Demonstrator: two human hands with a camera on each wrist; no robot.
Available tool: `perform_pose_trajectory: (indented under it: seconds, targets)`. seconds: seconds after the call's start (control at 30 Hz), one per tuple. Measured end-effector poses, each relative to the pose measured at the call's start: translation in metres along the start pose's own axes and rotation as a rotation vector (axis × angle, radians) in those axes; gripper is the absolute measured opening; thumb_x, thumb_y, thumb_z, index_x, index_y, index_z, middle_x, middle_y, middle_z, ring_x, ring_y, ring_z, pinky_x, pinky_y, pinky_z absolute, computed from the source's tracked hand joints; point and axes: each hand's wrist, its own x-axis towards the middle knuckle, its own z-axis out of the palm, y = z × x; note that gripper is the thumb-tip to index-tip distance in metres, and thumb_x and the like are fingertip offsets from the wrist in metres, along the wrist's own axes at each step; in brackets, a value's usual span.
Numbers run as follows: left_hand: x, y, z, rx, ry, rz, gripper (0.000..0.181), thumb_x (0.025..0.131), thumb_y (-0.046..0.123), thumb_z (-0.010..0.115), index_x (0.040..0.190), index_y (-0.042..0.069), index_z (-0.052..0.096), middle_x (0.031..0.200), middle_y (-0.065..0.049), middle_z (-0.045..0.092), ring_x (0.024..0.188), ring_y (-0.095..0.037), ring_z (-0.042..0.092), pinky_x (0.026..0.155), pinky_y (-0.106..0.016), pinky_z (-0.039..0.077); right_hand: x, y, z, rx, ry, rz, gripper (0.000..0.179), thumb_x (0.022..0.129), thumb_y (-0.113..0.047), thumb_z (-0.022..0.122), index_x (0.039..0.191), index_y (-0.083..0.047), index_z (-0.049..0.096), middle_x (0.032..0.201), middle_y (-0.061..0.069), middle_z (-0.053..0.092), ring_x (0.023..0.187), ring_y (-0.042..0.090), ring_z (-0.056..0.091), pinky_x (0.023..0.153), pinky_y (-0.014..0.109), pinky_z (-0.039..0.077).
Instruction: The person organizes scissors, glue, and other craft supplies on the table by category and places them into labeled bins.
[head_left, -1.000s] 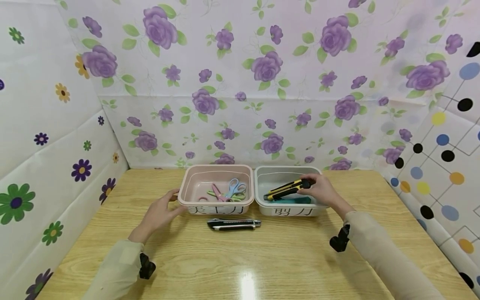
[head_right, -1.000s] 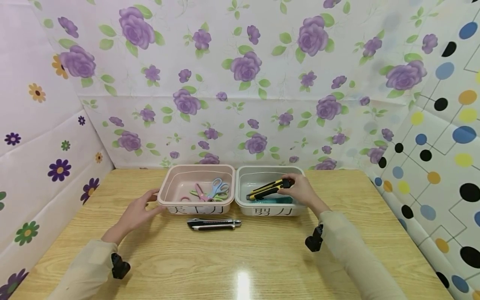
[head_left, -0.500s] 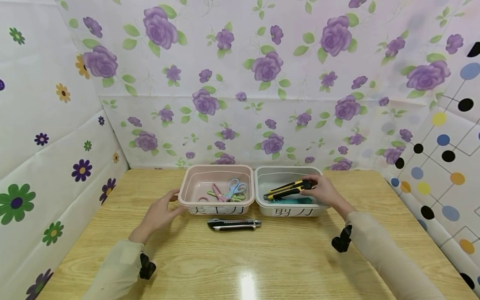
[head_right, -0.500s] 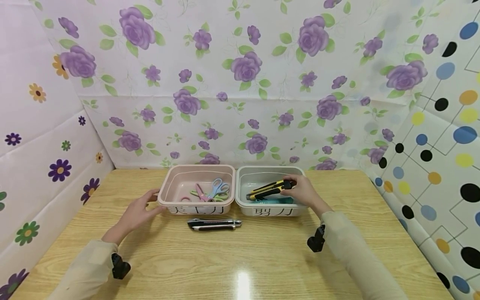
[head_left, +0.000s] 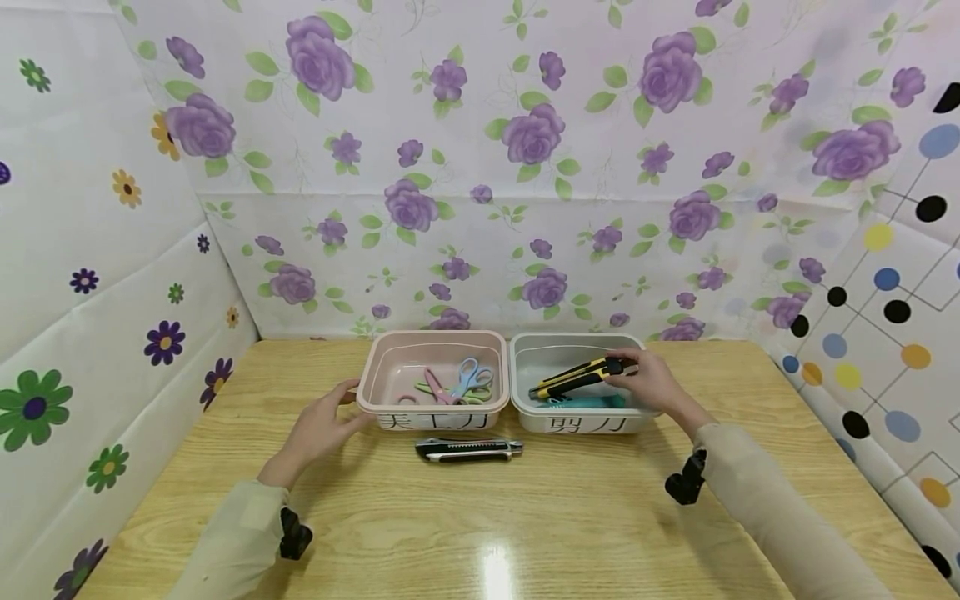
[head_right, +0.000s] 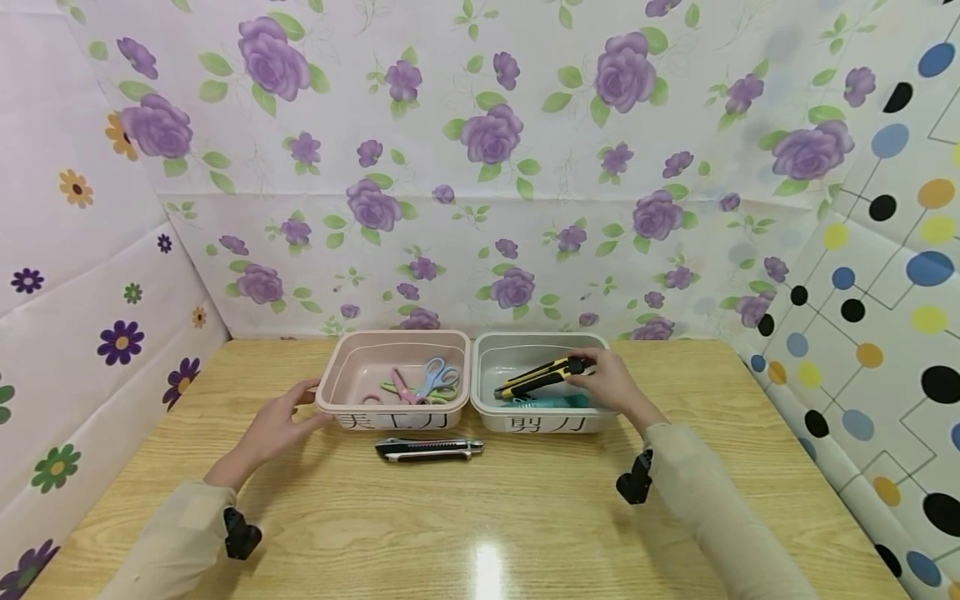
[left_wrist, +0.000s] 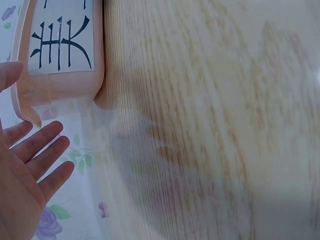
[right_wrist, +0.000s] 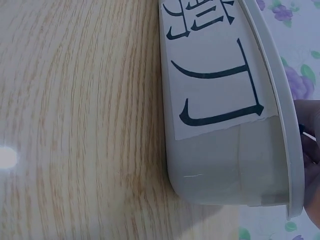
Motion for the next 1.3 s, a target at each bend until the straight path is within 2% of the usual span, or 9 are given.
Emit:
perform_pose_trajectory:
  seconds: [0.17, 0.3, 0.63, 0.7, 0.8, 0.87, 0.93, 1.03, 1.3]
  targets:
    - [0.0, 0.001, 0.0, -0.001, -0.004, -0.005, 0.067, 0.084, 0.046, 0.06, 0.135, 0.007, 0.04, 0.115, -0.016, 0.06, 0.11, -0.038, 0.051, 0.085, -0.057, 0.041, -0.001, -0.002, -0.006, 0.011, 0.038, -0.023, 0.045, 0.083, -0.012, 0.066, 0.121, 0.007, 0.053, 0.116, 0.024, 0.055, 0.101, 0.036, 0.053, 0.081, 0.044, 0.048]
    - [0.0, 0.001, 0.0, 0.004, -0.003, -0.007, 0.067, 0.084, 0.046, 0.06, 0.135, 0.007, 0.04, 0.115, -0.016, 0.059, 0.11, -0.038, 0.051, 0.085, -0.057, 0.041, -0.001, -0.002, -0.011, 0.047, 0.052, -0.031, 0.047, 0.082, -0.014, 0.068, 0.121, 0.007, 0.053, 0.117, 0.025, 0.055, 0.101, 0.036, 0.053, 0.082, 0.044, 0.047]
    - [-0.001, 0.0, 0.001, 0.006, -0.004, -0.018, 0.068, 0.084, 0.048, 0.059, 0.136, 0.009, 0.039, 0.116, -0.016, 0.059, 0.11, -0.038, 0.051, 0.085, -0.057, 0.041, -0.003, -0.007, -0.018, 0.068, 0.061, -0.042, 0.048, 0.081, -0.016, 0.069, 0.121, 0.004, 0.054, 0.116, 0.02, 0.057, 0.101, 0.034, 0.053, 0.078, 0.034, 0.05]
    - [-0.001, 0.0, 0.001, 0.006, -0.002, -0.014, 0.068, 0.084, 0.048, 0.059, 0.136, 0.009, 0.039, 0.115, -0.016, 0.059, 0.11, -0.038, 0.051, 0.085, -0.056, 0.041, -0.004, -0.008, -0.019, 0.067, 0.065, -0.049, 0.049, 0.081, -0.018, 0.07, 0.121, 0.004, 0.054, 0.115, 0.019, 0.057, 0.099, 0.032, 0.054, 0.076, 0.028, 0.049]
    - [0.0, 0.0, 0.001, 0.009, 0.0, -0.009, 0.068, 0.084, 0.047, 0.059, 0.135, 0.008, 0.04, 0.115, -0.016, 0.059, 0.11, -0.038, 0.051, 0.084, -0.056, 0.042, -0.01, -0.025, -0.023, 0.066, 0.072, -0.056, 0.047, 0.08, -0.013, 0.07, 0.12, 0.006, 0.053, 0.114, 0.021, 0.058, 0.098, 0.032, 0.055, 0.074, 0.023, 0.049]
    - [0.0, -0.001, 0.001, 0.01, 0.0, -0.006, 0.067, 0.084, 0.047, 0.059, 0.135, 0.008, 0.04, 0.115, -0.017, 0.059, 0.11, -0.038, 0.052, 0.084, -0.056, 0.042, -0.011, -0.027, -0.024, 0.066, 0.076, -0.061, 0.048, 0.08, -0.013, 0.07, 0.121, 0.005, 0.053, 0.114, 0.021, 0.058, 0.097, 0.03, 0.056, 0.073, 0.021, 0.049]
    - [-0.001, -0.001, 0.001, 0.01, 0.0, -0.002, 0.067, 0.084, 0.047, 0.059, 0.135, 0.008, 0.04, 0.115, -0.017, 0.059, 0.109, -0.038, 0.052, 0.084, -0.056, 0.042, -0.012, -0.028, -0.024, 0.066, 0.073, -0.059, 0.047, 0.08, -0.014, 0.07, 0.121, 0.004, 0.054, 0.114, 0.021, 0.058, 0.097, 0.03, 0.056, 0.074, 0.022, 0.049]
    - [-0.001, -0.001, 0.001, 0.009, 0.002, 0.003, 0.067, 0.084, 0.046, 0.059, 0.135, 0.008, 0.039, 0.116, -0.017, 0.059, 0.109, -0.038, 0.052, 0.084, -0.056, 0.042, -0.008, -0.017, -0.021, 0.083, 0.068, -0.07, 0.05, 0.079, -0.021, 0.071, 0.121, 0.0, 0.055, 0.114, 0.017, 0.059, 0.098, 0.028, 0.057, 0.075, 0.021, 0.049]
    - [0.0, -0.001, 0.002, 0.0, 0.004, 0.004, 0.067, 0.084, 0.046, 0.06, 0.135, 0.008, 0.04, 0.114, -0.016, 0.06, 0.109, -0.038, 0.052, 0.085, -0.057, 0.041, -0.015, -0.033, -0.015, 0.153, 0.035, -0.13, 0.043, 0.079, -0.02, 0.071, 0.116, -0.001, 0.058, 0.11, 0.015, 0.06, 0.097, 0.031, 0.058, 0.077, 0.025, 0.05]
